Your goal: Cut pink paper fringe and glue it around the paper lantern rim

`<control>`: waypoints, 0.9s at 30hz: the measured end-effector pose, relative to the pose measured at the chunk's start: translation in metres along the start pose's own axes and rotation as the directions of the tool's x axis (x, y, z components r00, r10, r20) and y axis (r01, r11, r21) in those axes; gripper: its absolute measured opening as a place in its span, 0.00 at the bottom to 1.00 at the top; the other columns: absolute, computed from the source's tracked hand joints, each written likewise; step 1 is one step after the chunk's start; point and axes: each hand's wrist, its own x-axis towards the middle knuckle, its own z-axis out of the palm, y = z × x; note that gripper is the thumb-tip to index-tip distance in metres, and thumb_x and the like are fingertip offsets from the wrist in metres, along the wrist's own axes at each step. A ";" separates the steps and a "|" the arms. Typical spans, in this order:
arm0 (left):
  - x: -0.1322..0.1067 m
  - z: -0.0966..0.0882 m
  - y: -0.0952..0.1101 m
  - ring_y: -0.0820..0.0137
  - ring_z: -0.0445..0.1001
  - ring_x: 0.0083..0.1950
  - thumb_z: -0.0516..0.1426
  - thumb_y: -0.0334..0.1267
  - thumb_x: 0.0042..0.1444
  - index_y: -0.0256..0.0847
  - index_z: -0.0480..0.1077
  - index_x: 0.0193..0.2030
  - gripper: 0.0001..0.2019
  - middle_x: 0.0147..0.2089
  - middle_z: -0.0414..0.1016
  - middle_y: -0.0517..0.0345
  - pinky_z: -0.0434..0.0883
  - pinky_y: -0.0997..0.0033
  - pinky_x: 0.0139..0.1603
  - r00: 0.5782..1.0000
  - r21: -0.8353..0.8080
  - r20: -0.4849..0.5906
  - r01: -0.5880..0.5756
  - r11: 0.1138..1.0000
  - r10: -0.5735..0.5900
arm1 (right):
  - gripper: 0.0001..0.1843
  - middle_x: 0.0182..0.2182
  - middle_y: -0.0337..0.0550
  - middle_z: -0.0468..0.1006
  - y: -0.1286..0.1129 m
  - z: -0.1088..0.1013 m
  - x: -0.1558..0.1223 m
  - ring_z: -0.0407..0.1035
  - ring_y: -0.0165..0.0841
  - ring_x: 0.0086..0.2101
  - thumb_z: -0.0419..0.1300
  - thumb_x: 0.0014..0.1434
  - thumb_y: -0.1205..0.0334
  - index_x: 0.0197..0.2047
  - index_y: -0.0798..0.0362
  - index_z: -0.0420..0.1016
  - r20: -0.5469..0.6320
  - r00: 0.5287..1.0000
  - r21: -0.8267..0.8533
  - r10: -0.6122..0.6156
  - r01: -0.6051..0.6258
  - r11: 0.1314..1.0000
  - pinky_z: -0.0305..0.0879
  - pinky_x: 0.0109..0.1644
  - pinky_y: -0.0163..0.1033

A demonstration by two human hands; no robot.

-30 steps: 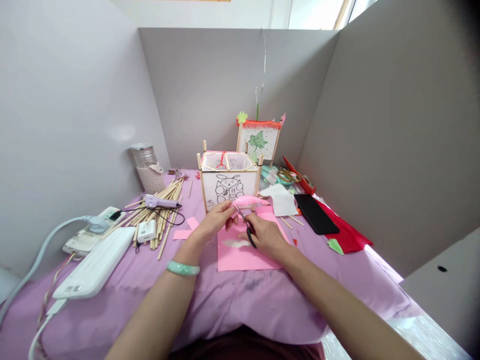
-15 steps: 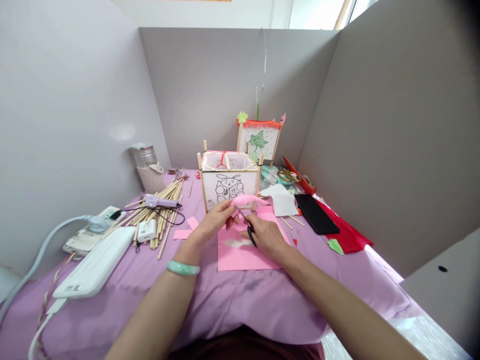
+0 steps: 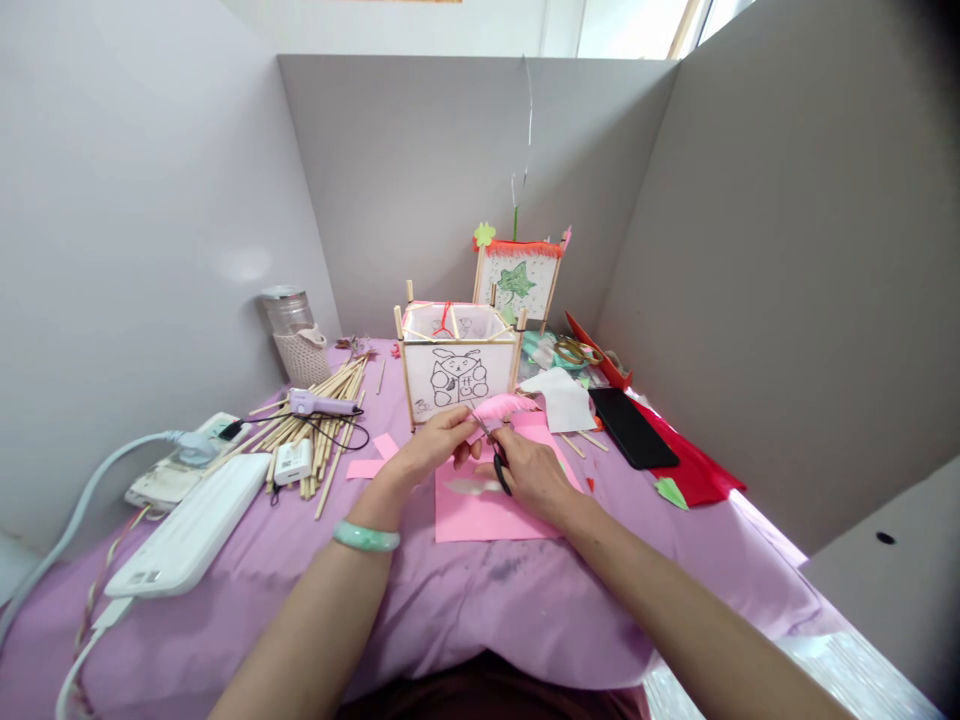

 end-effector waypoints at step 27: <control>-0.001 -0.001 0.001 0.80 0.62 0.19 0.51 0.40 0.58 0.37 0.61 0.30 0.09 0.24 0.67 0.62 0.59 0.78 0.20 0.999 -0.028 -0.042 -0.035 0.999 0.034 | 0.15 0.33 0.41 0.76 0.003 -0.001 0.002 0.71 0.32 0.32 0.57 0.58 0.51 0.42 0.53 0.66 -0.006 1.000 0.023 0.009 -0.009 1.000 0.54 0.31 0.33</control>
